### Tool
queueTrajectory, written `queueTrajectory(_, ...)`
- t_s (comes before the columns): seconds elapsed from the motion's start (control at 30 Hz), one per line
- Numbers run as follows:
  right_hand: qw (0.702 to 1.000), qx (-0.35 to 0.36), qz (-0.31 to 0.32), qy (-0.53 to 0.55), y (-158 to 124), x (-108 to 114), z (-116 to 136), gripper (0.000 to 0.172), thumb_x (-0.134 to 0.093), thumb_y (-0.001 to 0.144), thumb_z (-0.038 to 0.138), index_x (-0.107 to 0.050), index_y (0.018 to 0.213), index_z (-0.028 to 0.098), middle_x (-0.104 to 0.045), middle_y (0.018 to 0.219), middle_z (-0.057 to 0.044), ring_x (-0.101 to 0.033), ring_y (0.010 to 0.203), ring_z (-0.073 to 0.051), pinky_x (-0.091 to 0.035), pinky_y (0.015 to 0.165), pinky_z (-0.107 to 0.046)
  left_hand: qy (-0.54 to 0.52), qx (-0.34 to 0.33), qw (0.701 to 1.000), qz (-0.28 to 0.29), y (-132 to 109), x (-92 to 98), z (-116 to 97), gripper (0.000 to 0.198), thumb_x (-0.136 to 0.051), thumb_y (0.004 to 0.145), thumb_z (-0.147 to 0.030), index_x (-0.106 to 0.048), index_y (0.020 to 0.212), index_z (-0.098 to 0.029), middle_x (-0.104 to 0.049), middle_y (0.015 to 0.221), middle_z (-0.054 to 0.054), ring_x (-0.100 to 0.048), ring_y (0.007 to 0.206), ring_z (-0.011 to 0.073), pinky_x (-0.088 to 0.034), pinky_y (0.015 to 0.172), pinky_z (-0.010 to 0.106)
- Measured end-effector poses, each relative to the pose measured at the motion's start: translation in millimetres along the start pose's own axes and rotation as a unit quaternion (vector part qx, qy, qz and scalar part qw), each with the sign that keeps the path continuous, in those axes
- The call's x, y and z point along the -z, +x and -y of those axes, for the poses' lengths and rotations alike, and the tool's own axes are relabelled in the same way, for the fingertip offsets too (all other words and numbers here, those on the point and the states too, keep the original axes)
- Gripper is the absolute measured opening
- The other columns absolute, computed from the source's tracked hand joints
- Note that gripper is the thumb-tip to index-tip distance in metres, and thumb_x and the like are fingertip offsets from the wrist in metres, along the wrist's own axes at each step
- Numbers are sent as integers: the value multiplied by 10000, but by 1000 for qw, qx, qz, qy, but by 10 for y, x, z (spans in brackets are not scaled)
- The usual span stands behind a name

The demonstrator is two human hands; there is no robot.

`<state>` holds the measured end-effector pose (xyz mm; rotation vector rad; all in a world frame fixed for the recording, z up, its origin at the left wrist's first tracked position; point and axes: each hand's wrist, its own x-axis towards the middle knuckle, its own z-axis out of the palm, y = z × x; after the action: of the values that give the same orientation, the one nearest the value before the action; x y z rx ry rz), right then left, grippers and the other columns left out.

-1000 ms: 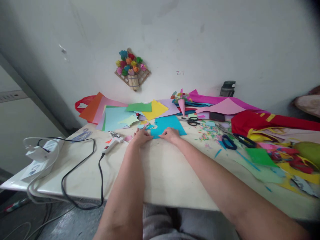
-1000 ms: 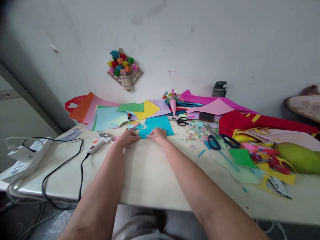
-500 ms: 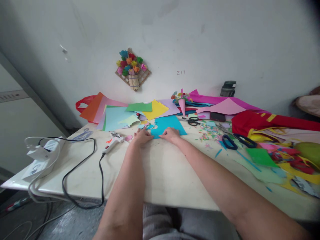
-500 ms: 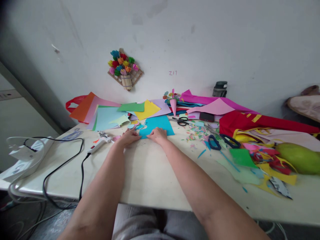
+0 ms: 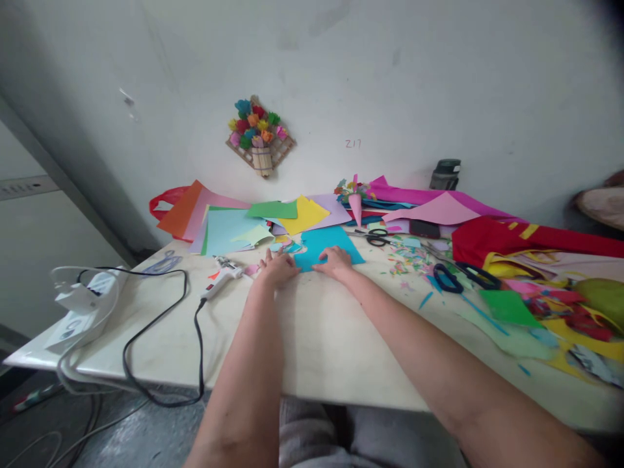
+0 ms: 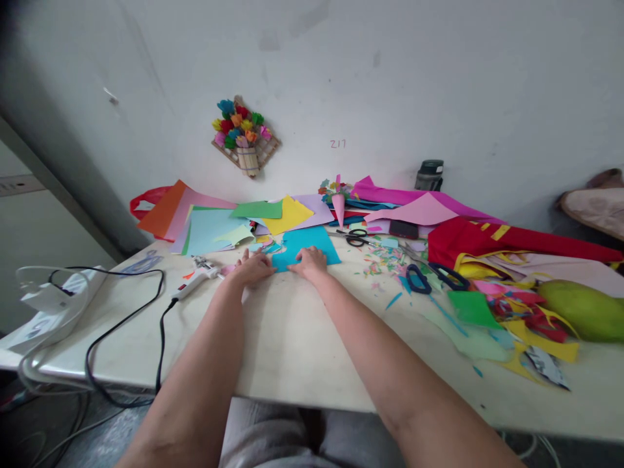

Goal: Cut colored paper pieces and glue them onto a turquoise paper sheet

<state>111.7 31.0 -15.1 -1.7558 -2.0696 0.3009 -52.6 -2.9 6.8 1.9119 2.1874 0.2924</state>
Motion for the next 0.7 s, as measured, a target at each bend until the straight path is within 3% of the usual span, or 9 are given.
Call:
queueTrajectory(0.13, 1000, 3, -2, 9, 6, -16, -15, 444, -641, 624, 521, -629, 980, 256, -502, 1181, -69, -418, 1096, -249, -332, 861, -316, 11, 16, 1000, -13, 11, -23, 1, 625, -542, 669, -526, -414, 1248, -330, -65, 1493, -11, 146, 1323, 321, -48, 1039, 564)
queueTrajectory(0.27, 1000, 7, -4, 16, 8, -26, -21, 432, -643, 638, 497, -625, 999, 260, -487, 1203, -65, -407, 1105, -246, -324, 871, -317, 32, 15, 998, -51, 68, -120, -80, 783, -430, 687, -643, -246, 1369, -306, -4, 1495, 1, 224, 1296, 307, 27, 1042, 560)
queueTrajectory(0.47, 1000, 8, 4, 8, 3, -25, -19, 407, -615, 677, 482, -615, 1022, 266, -481, 1215, -60, -404, 1118, -243, -315, 893, -327, 69, -11, 997, -43, 95, -277, -163, 768, -298, 727, -666, -206, 1392, -293, -1, 1490, -16, 258, 1286, 269, 131, 1019, 555)
queueTrajectory(0.7, 1000, 13, 20, 14, 28, -12, -31, 386, -627, 678, 471, -615, 1019, 290, -479, 1223, -43, -398, 1126, -229, -315, 893, -320, 66, 26, 997, -14, 129, -279, -146, 745, -334, 711, -671, -219, 1377, -357, 0, 1488, -36, 220, 1296, 308, 120, 994, 610)
